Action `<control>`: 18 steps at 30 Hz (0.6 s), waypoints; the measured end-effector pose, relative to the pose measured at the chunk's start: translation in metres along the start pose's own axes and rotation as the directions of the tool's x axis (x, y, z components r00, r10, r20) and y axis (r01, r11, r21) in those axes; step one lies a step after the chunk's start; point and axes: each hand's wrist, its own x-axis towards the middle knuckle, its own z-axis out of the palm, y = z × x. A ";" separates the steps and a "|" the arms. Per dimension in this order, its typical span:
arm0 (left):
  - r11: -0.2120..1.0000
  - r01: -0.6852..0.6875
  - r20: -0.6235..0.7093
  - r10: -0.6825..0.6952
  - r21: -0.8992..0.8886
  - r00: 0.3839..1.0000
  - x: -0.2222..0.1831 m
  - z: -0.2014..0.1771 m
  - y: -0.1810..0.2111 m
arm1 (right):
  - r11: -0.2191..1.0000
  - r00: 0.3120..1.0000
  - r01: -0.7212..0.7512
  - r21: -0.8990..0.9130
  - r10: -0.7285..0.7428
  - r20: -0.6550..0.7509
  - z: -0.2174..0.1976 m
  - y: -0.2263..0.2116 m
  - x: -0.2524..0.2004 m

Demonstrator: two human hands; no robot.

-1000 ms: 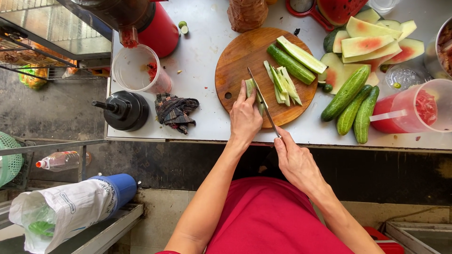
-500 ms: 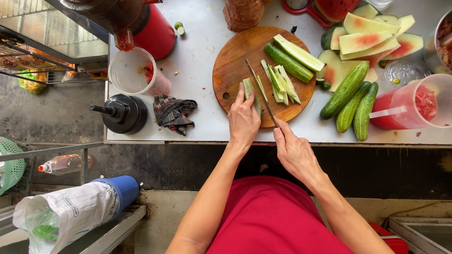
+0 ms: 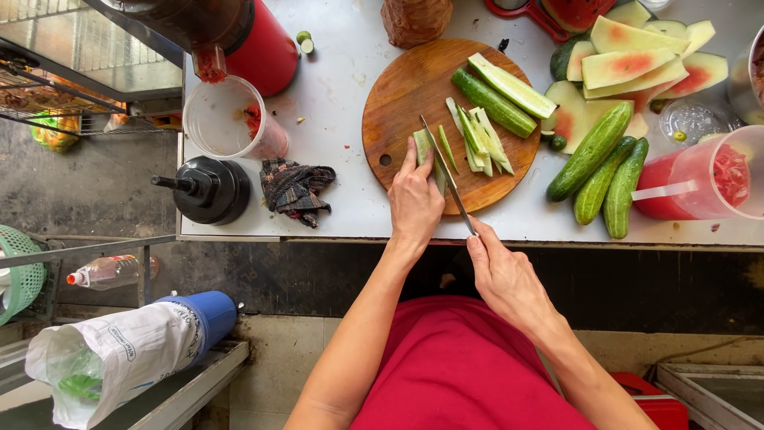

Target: Slicing cucumbers on a wooden cutting board in a food preparation area.

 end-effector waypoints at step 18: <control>0.999 -0.040 -0.023 0.040 0.020 0.999 -0.003 0.005 -0.006 | 1.000 1.000 0.004 0.012 -0.004 -0.019 -0.001 -0.013 0.012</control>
